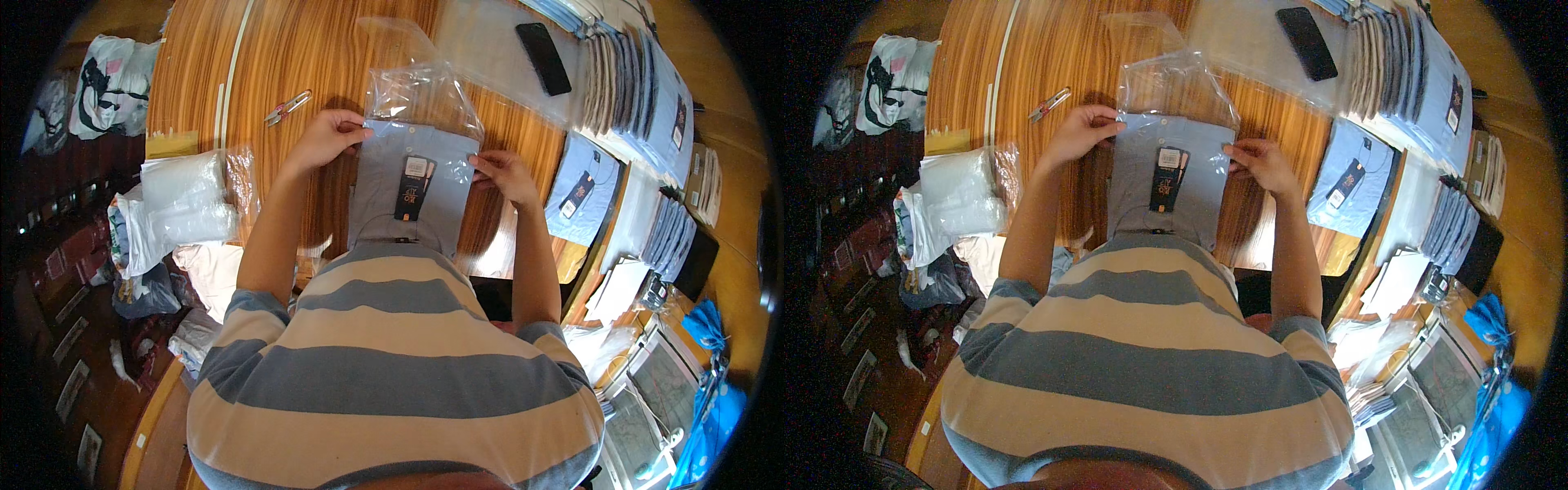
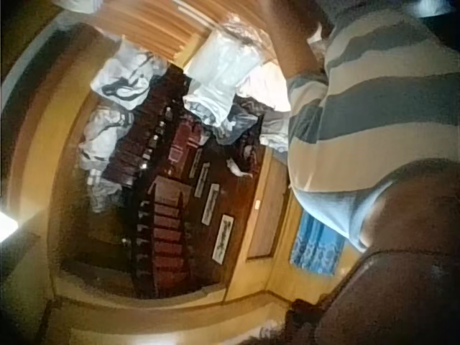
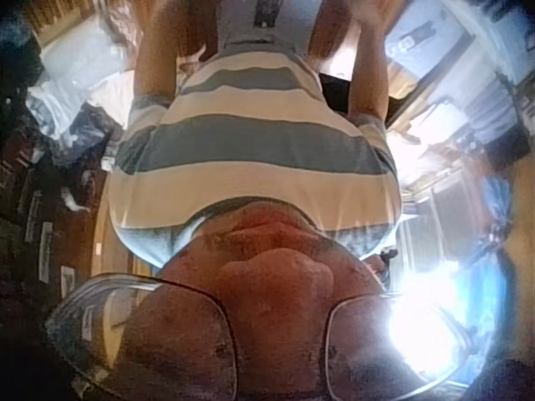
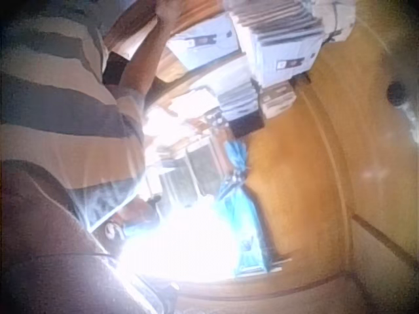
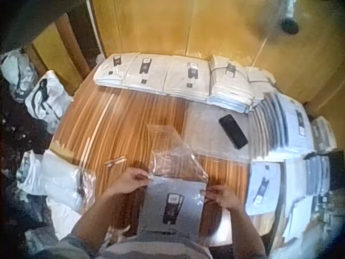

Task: The person places folded shirts into clear plastic bags, seals the bags by hand, and stacks the packaged shirts into organized piles on a table.

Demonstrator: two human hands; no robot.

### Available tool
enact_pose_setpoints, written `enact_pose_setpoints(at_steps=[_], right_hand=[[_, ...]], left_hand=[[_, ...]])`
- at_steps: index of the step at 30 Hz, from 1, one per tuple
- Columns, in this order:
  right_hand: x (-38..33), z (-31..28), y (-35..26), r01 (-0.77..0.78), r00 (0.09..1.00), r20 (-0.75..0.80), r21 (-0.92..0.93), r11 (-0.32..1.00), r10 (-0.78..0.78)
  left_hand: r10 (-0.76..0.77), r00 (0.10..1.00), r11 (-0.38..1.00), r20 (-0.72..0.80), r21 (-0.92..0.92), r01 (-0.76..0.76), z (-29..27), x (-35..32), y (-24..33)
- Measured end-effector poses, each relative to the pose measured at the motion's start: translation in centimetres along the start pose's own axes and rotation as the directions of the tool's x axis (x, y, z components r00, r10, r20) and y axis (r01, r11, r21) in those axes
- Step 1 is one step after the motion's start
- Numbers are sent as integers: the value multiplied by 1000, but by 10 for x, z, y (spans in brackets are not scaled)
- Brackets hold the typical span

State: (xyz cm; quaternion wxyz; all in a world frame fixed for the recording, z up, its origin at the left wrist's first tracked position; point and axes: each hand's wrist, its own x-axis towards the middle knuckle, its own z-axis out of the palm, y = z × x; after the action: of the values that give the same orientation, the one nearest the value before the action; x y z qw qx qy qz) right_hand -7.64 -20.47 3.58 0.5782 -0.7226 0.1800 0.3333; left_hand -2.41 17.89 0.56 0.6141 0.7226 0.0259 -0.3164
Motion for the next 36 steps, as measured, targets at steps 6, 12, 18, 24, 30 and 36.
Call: enact_pose_setpoints(at_steps=[6,12,18,24,30,36], right_hand=[[-30,10,15,22,1000,9,-401,916,-19],[-58,42,36,210,935,-221,-278,937,-276],[-46,48,73,254,918,-258,-203,946,-302],[-38,36,82,241,936,-181,-288,927,-300],[-74,40,13,194,773,-237,-795,575,-589],[-57,35,32,525,677,29,-719,455,-735]], left_hand=[[-72,991,996,110,65,65,9,-30,-15],[-103,939,941,-328,274,199,44,-110,-13],[-32,945,985,-325,148,85,72,-118,-28],[-62,998,983,12,173,59,39,-95,-44],[-108,986,968,-124,211,133,26,-88,-19],[-47,990,972,-135,221,76,46,-86,-25]])
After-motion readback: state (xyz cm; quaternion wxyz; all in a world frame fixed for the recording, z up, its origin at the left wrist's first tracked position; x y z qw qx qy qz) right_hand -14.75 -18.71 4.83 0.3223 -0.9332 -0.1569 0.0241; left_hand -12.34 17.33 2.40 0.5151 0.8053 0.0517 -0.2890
